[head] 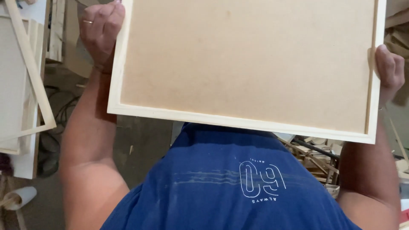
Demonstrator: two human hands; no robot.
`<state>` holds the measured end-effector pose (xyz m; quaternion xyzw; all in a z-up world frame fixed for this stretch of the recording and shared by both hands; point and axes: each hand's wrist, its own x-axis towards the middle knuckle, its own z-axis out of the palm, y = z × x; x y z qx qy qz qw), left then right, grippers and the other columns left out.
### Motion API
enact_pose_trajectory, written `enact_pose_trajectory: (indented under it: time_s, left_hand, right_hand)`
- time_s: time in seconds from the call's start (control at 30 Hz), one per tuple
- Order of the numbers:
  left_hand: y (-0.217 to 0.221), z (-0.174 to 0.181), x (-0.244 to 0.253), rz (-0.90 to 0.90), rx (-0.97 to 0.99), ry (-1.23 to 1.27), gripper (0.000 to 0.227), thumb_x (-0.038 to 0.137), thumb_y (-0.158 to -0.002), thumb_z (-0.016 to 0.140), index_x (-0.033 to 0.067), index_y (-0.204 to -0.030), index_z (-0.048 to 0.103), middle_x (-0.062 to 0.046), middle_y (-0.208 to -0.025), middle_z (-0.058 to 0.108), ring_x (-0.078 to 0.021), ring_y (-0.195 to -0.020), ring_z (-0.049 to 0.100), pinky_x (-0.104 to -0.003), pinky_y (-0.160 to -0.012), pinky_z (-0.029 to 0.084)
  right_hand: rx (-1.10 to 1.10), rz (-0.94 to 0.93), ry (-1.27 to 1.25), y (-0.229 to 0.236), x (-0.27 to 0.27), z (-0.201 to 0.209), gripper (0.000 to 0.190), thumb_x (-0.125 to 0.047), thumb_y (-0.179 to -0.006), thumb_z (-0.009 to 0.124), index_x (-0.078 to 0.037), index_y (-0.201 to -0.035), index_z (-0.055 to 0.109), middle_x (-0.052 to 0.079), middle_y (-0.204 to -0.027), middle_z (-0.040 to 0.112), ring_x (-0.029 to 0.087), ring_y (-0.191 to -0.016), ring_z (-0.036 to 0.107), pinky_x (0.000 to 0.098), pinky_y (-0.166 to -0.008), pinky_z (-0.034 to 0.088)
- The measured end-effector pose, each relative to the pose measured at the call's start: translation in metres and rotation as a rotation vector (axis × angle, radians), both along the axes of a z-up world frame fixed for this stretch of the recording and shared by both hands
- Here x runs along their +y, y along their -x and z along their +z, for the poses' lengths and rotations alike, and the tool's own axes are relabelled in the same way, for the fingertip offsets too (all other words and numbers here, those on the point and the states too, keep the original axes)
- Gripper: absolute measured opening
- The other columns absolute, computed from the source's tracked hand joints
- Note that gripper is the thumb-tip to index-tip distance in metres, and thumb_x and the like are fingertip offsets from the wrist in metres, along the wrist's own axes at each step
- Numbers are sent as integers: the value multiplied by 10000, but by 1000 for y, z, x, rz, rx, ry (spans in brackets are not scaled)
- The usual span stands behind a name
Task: Inspecting, sanding, and fitting together wooden frames and panels in a workshop.
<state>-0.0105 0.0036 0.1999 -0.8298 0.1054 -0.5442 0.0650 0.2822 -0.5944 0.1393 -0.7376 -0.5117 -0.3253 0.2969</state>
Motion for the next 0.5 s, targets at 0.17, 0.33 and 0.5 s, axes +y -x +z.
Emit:
enact_pose_trajectory:
  time_s: [0.17,0.33,0.5]
  left_hand:
    - [7,-23,2,55,89,58,66,13,-1030,781,-23,-1080,757,-150,-1090,762,-287,-908,679,-355,-721,553]
    - [14,-34,-15,-22,308,268,175,90,-1109,747,-73,-1171,749,-257,-1246,766,-402,-1021,681,-460,-750,571]
    - [22,-43,-32,-126,741,599,242,131,-1074,644,31,-1259,764,-129,-1204,766,-317,-1033,698,-437,-863,481]
  right_hand:
    - [70,-94,36,-11,-3,-21,502,219,-1020,931,89,-1432,674,321,-1125,634,434,-965,661,465,-694,582]
    - [364,-84,108,-3,-3,20,378,-18,-1048,789,102,-1384,667,309,-1387,556,467,-1262,575,556,-1058,500]
    - [1156,309,107,-46,-39,2,568,-282,-965,656,-2,-1445,541,147,-1313,645,187,-1047,660,261,-961,552]
